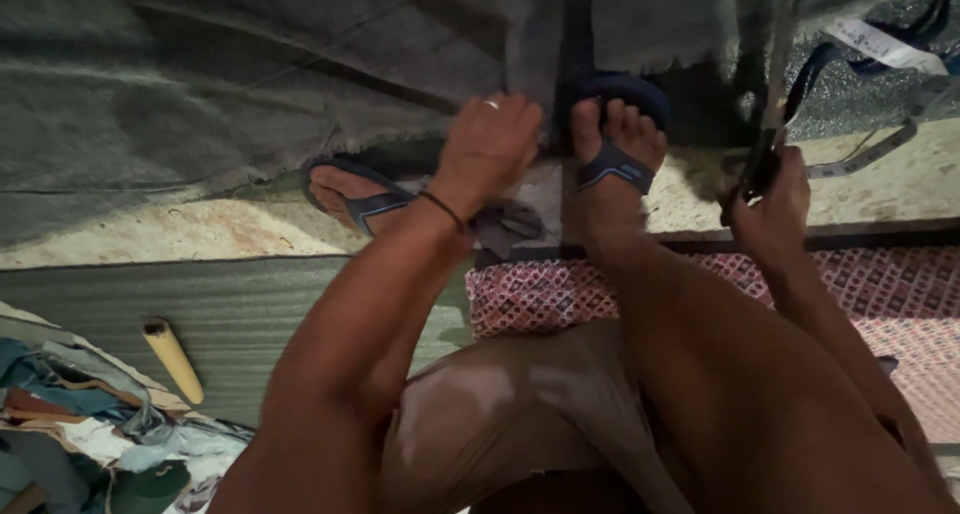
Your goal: Measure fabric with a tape measure and cut it with scissors for reupholstery.
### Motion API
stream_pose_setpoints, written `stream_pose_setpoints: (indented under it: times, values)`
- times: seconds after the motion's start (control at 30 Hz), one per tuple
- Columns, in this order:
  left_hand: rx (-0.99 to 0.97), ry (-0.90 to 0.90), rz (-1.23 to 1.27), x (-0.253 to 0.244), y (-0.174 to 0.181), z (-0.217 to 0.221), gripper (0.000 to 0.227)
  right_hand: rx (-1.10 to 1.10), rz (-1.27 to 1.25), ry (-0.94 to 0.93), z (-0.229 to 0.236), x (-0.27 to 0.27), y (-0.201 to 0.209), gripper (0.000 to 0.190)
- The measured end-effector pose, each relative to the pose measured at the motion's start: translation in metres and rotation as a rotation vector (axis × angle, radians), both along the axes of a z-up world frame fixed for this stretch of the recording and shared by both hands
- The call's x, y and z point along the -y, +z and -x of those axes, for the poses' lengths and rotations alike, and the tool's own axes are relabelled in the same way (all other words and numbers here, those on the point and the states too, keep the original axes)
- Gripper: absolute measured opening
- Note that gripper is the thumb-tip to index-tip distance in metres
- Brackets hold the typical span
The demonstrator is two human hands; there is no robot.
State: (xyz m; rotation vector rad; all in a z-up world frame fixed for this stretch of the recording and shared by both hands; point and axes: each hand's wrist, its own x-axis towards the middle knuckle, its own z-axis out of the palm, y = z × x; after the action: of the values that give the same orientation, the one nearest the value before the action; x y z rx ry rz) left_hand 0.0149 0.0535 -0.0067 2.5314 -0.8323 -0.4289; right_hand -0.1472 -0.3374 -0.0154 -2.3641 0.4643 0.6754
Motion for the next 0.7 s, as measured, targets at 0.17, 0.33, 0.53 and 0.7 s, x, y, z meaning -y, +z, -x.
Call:
stream_pose_setpoints:
  times: [0.17,0.33,0.53,0.7]
  values:
    - [-0.034,-0.008,0.014,-0.02,0.023,-0.008,0.03,0.142,0.026,-0.013,-0.017,-0.027,0.019,0.062]
    - [0.047,-0.067,0.118,-0.026,0.013,0.001,0.034,0.496,0.149,0.243,-0.063,-0.058,0.059,0.038]
    - [0.063,-0.15,0.172,-0.005,0.028,-0.007,0.031,0.395,-0.386,0.188,-0.145,-0.103,0.024,0.01]
    - [0.073,-0.149,0.201,0.003,0.025,-0.001,0.032,0.197,-0.84,-0.196,-0.233,-0.182,-0.019,0.024]
